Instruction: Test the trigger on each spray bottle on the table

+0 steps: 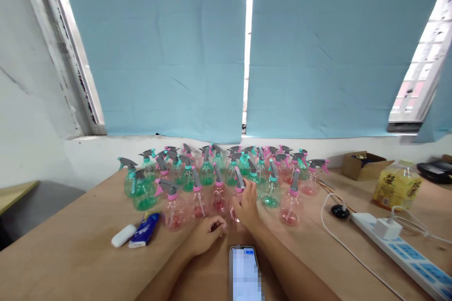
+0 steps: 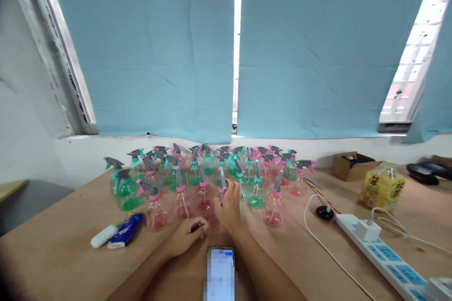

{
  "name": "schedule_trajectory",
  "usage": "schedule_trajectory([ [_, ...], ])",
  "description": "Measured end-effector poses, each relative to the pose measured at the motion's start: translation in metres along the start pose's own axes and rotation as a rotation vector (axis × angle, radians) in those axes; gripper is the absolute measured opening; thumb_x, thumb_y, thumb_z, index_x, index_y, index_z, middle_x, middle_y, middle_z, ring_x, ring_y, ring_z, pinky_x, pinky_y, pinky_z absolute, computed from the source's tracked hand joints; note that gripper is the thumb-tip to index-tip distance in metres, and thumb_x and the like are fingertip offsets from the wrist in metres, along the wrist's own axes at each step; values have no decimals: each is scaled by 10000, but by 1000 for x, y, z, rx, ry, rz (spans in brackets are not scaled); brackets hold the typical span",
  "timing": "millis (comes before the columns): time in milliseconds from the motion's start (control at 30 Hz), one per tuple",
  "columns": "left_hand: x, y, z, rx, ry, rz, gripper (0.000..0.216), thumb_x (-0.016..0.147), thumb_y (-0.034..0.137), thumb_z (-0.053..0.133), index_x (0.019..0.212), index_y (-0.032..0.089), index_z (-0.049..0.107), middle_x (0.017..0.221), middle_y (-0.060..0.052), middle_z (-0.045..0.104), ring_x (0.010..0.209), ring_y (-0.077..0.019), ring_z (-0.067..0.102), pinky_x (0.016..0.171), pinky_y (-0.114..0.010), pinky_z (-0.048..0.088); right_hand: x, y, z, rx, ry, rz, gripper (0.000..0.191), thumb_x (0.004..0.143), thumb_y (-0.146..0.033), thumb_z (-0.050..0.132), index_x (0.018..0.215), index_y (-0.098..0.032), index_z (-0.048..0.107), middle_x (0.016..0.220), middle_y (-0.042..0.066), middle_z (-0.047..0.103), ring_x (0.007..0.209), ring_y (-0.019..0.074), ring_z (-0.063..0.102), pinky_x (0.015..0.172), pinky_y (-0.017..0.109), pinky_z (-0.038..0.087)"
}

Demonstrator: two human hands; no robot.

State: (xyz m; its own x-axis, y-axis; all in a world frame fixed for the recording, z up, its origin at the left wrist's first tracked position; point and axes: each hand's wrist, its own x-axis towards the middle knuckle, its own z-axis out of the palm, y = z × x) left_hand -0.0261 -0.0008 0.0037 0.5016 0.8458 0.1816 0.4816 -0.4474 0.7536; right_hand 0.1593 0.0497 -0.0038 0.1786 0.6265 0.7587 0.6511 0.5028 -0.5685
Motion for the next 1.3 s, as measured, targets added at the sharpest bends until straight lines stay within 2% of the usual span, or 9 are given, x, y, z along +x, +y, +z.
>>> schedule_trajectory([
  [100,0,-1,0,3,4,1,269,943,376,485,828,176,622,791,-4,663,759,-157,594,714,-241,420,0,7,3,-47,-5,11,436,887,-328,503,1293,-185,436,1177,133,506,1090,305,480,945,524,391],
  [400,0,3,0,11,5,-13,308,946,415,473,818,176,620,747,0,638,733,-158,573,681,-240,405,4,16,4,77,-13,-26,530,922,-404,522,1393,-204,385,1263,140,504,1192,292,468,1010,499,390],
  [500,0,1,0,4,1,-22,299,939,420,484,832,178,625,746,0,641,730,-160,575,681,-240,407,3,13,-3,111,48,-34,556,904,-439,542,1379,-192,392,1265,149,482,1214,298,451,1030,513,366],
  [600,0,1,-1,-9,-13,-25,310,937,437,490,840,177,626,754,-3,648,742,-165,586,684,-239,412,7,10,-13,141,167,-26,426,961,-409,426,1329,-196,455,1276,145,460,1244,283,428,1058,513,324],
  [700,-1,2,-2,-17,-23,-28,328,944,446,481,830,174,626,759,-4,651,755,-169,593,691,-240,412,19,13,-22,136,211,49,429,995,-405,336,1354,-223,483,1404,135,388,1336,274,354,1106,515,250],
  [867,-1,2,-3,-31,-33,-18,321,952,429,472,841,174,632,774,-4,651,758,-166,595,701,-244,414,42,31,-24,195,54,313,520,999,-497,269,1350,-246,559,1550,105,295,1424,302,239,1147,558,71],
  [1067,0,3,-3,-35,-32,-20,318,947,429,480,839,170,628,781,-8,650,752,-164,588,697,-244,415,50,44,-16,350,-29,431,569,959,-602,300,1269,-276,648,1440,76,472,1383,305,270,1136,531,174],
  [1233,0,2,-3,-19,-33,-20,317,954,426,469,851,173,630,773,-3,646,758,-165,593,705,-245,418,54,41,-13,266,-89,493,655,937,-656,279,1331,-248,607,1512,74,399,1398,336,241,1137,507,168],
  [1300,0,0,-3,-13,-32,-22,323,958,428,461,855,174,631,769,-3,649,756,-166,595,701,-244,418,58,39,-14,231,-105,476,661,941,-647,266,1324,-234,613,1490,84,436,1413,328,230,1139,484,160],
])
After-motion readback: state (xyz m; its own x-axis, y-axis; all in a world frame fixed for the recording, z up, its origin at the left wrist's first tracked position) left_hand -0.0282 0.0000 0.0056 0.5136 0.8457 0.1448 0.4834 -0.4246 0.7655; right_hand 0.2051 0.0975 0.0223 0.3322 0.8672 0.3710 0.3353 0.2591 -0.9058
